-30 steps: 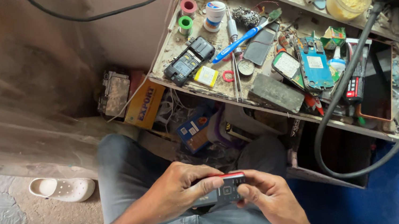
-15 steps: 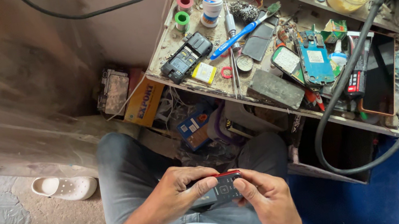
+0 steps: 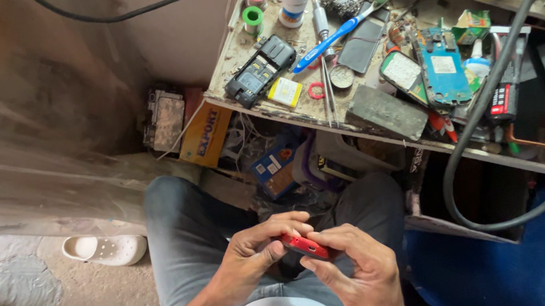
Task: The person sits at a cluttered workbench and handles several mobile phones and circuit boards. They pick up a red phone, press its buttons, and then use a screwdriver to remove screws from a black phone. The person continues to manipulate the phone and tools throughout the clip.
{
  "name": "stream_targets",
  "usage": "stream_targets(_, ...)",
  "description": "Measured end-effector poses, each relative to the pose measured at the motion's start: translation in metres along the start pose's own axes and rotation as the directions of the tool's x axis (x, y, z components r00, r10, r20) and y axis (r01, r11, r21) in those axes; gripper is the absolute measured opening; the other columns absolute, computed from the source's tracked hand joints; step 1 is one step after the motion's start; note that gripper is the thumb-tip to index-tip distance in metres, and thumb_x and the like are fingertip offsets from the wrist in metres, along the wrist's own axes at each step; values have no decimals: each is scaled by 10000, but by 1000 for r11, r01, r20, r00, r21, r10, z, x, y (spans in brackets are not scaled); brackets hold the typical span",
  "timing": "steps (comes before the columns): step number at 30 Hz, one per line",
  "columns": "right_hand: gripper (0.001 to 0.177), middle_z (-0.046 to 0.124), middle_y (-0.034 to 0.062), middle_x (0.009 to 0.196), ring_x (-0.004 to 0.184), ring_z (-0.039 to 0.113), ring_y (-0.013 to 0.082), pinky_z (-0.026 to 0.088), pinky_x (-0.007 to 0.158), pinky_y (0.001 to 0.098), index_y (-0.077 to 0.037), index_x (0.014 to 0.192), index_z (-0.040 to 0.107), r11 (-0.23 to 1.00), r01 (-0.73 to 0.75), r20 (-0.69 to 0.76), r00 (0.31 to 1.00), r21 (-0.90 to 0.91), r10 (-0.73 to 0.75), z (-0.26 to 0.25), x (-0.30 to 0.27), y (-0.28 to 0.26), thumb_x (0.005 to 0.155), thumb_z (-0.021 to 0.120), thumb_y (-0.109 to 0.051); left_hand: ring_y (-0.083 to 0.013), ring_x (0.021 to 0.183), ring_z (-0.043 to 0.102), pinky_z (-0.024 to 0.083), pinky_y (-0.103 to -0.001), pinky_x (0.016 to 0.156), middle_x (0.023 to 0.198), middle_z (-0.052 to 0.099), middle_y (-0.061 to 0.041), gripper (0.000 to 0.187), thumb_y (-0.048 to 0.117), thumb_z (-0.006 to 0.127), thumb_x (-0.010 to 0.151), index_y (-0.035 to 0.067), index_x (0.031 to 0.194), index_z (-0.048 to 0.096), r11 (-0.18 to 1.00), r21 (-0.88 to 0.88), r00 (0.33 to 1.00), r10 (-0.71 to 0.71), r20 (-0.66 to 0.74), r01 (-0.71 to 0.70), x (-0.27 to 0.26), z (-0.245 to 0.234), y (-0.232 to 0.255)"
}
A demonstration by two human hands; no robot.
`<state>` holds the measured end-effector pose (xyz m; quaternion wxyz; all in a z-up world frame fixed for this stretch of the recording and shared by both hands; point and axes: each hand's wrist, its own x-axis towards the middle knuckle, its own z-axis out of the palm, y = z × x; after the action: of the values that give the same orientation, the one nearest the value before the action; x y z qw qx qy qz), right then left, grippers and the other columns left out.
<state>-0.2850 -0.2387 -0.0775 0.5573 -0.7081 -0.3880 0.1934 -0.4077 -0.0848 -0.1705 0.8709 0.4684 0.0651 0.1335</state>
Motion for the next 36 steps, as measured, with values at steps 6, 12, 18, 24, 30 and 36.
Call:
stream_targets(6,297,775,75,949,833,731,135,579,708,244,-15,1027,748,987,112,-8,994,-112,-113,1,-2,0,767,879,-73,-240,1429,505,422,-434,1192,1316,703,-83,336,343,711,991,67,1184,721,997,-17,997,70,21,-70,-1,-2,-6)
stream_targets(12,293,782,79,906,786,747,135,594,705,262,13,1055,761,997,-15,81,996,-72,21,-12,-6,32,790,867,-53,-189,984,745,573,-320,883,1081,781,-65,270,241,728,963,49,1152,747,859,512,999,33,-6,-25,-1,-6,14)
stream_targets(18,316,766,130,911,776,736,183,630,718,343,86,1137,729,816,-326,106,943,477,314,-16,-22,93,873,780,-80,-133,928,734,602,-301,771,1232,800,-66,495,158,801,875,83,1343,659,878,464,992,-85,-91,118,-3,-27,22)
stream_targets(24,376,767,123,961,832,710,157,586,790,314,83,1236,692,772,-410,233,912,486,337,-25,-2,78,914,767,-97,-140,969,780,607,-295,849,1062,812,-76,377,147,793,863,42,1224,757,857,502,991,-64,-115,113,1,-46,19)
stream_targets(30,269,786,82,981,864,755,176,600,792,323,-29,1096,748,876,123,-135,969,-466,-207,-82,89,-11,871,769,-176,-167,1039,712,556,-320,945,1125,776,-123,458,109,754,859,7,1297,674,986,119,952,-80,-294,119,5,-61,38)
stream_targets(36,280,752,159,851,801,718,360,557,739,471,-65,894,804,487,66,7,993,-871,-122,-91,233,-25,908,730,-335,-158,1042,683,529,-314,924,1113,755,-127,538,83,782,804,-3,1316,639,994,101,857,82,-509,-36,0,-69,45)
